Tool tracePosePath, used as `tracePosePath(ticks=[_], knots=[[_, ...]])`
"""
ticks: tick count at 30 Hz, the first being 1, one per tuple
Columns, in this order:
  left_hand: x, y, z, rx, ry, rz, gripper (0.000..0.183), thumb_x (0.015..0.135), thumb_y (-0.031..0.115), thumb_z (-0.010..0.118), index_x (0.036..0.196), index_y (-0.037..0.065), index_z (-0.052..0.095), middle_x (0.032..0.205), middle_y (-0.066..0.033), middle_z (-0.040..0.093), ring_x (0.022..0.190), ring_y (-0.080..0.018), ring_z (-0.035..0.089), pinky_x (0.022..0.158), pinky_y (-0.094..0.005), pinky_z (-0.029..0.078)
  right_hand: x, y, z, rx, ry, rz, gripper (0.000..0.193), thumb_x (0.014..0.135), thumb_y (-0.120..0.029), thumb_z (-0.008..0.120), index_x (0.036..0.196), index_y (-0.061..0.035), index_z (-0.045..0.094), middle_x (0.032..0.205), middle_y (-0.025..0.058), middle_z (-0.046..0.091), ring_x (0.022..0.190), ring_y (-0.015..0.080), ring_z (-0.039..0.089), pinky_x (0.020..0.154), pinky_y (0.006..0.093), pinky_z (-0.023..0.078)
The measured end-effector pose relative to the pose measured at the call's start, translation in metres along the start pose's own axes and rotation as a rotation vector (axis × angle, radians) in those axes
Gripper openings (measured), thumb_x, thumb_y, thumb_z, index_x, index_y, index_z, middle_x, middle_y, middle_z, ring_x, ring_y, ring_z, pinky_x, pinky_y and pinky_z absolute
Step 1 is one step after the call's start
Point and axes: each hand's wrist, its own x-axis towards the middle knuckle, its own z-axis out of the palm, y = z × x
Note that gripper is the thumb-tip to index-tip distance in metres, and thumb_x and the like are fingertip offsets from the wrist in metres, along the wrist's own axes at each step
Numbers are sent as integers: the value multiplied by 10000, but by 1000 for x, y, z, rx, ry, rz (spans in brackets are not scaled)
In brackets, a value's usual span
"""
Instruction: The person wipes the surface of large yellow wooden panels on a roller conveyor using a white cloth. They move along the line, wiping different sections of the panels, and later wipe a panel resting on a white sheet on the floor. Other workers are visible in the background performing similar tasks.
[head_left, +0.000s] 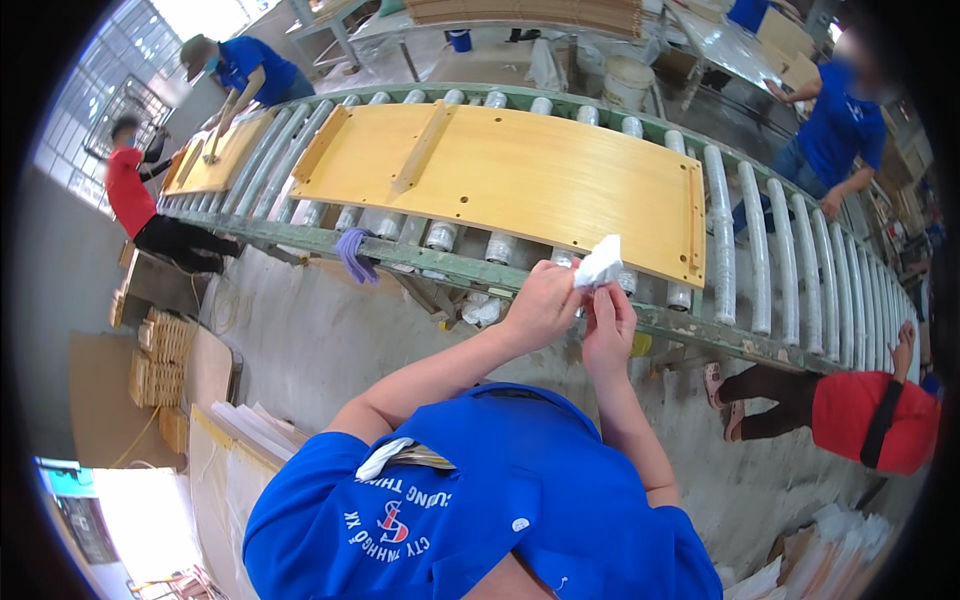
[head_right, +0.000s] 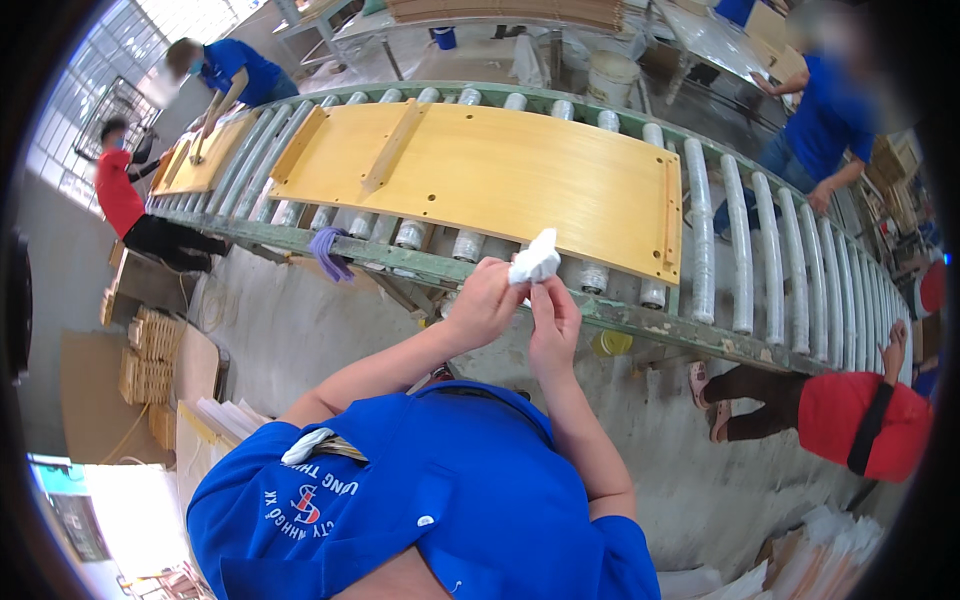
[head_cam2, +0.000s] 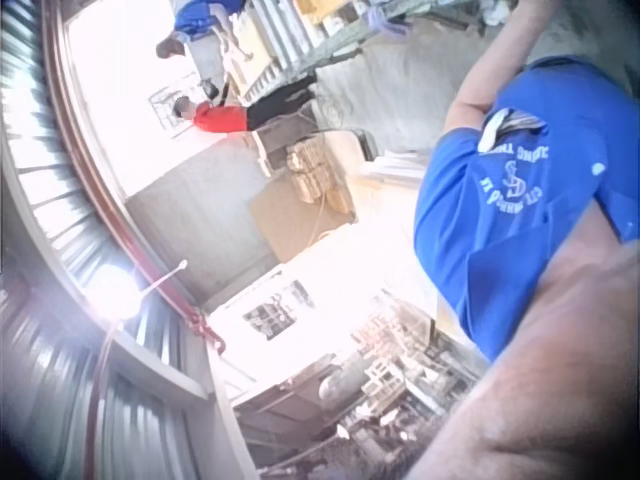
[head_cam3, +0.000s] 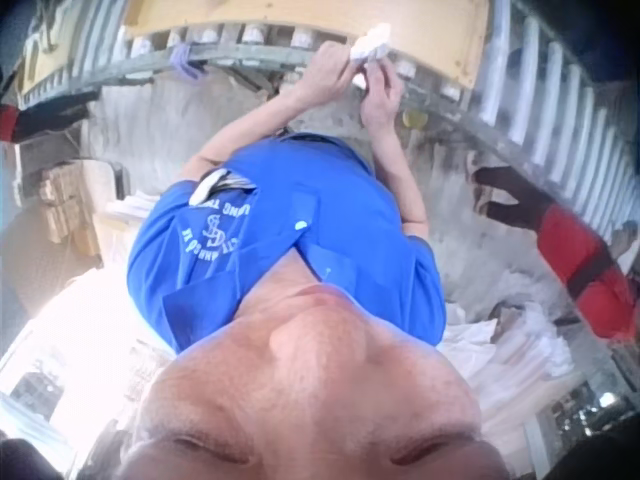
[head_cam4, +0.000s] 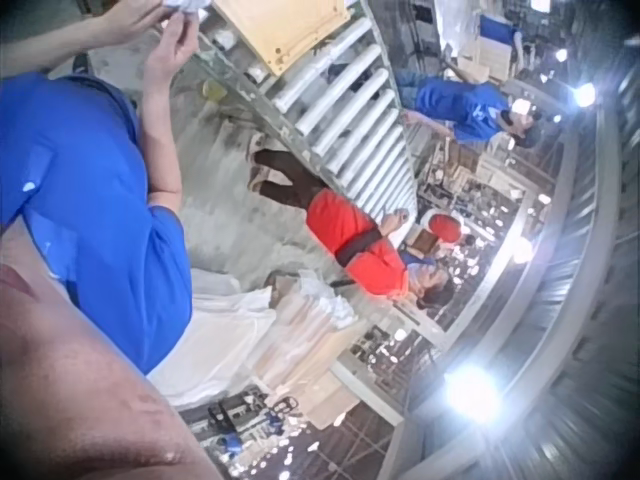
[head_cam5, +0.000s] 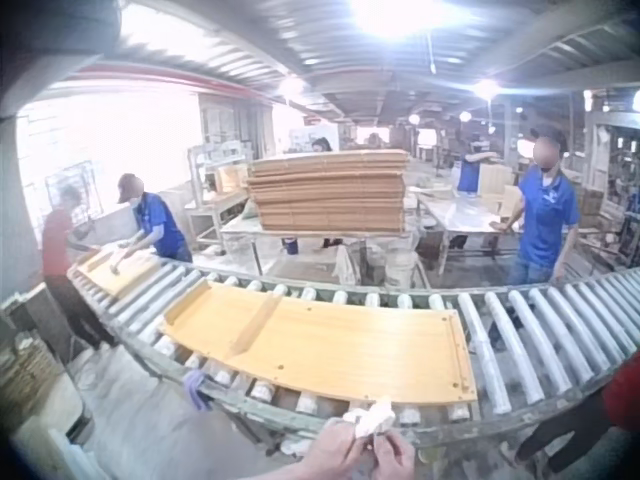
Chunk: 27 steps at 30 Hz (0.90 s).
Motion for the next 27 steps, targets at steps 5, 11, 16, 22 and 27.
tracePosePath(ticks=[5, 11, 16, 22, 27], knots=[[0, -2, -1, 147, -101, 5, 99, 841, 134, 510, 798, 45, 511, 734, -108, 528, 725, -292, 509, 694, -392, 377, 8, 2, 1, 59, 68, 86, 294, 932, -110, 452, 1179, 40, 512, 1236, 143, 524, 1106, 178, 507, 954, 294, 381], [1, 5, -15, -861, -302, -442, 262, 945, 256, 428, 895, 18, 525, 771, -36, 529, 738, -148, 483, 697, -319, 391, 21, -7, -18, 138, -101, 234, 334, 930, -121, 423, 1230, 20, 470, 1323, 160, 439, 1197, 231, 452, 884, 289, 430], [7, -14, -19, -653, -282, -481, 256, 953, 246, 410, 900, 26, 531, 746, -24, 534, 723, -146, 479, 733, -317, 371, 32, -1, 0, -62, -93, 158, 335, 942, -135, 413, 1234, 20, 463, 1289, 133, 473, 1117, 192, 488, 846, 274, 438], [20, -42, -29, -137, -89, -72, 118, 872, 149, 471, 869, 62, 552, 713, -59, 543, 716, -233, 496, 793, -365, 328, 34, 24, 30, -8, 131, -51, 307, 938, -103, 433, 1203, 45, 481, 1197, 129, 542, 1028, 172, 541, 888, 288, 425], [28, -66, -47, -63, -150, 52, 154, 875, 202, 507, 880, 57, 560, 769, -58, 547, 746, -210, 501, 799, -352, 346, 58, 35, 44, 28, 222, 34, 313, 941, -113, 429, 1197, 60, 480, 1198, 145, 542, 1103, 192, 520, 954, 311, 394]])
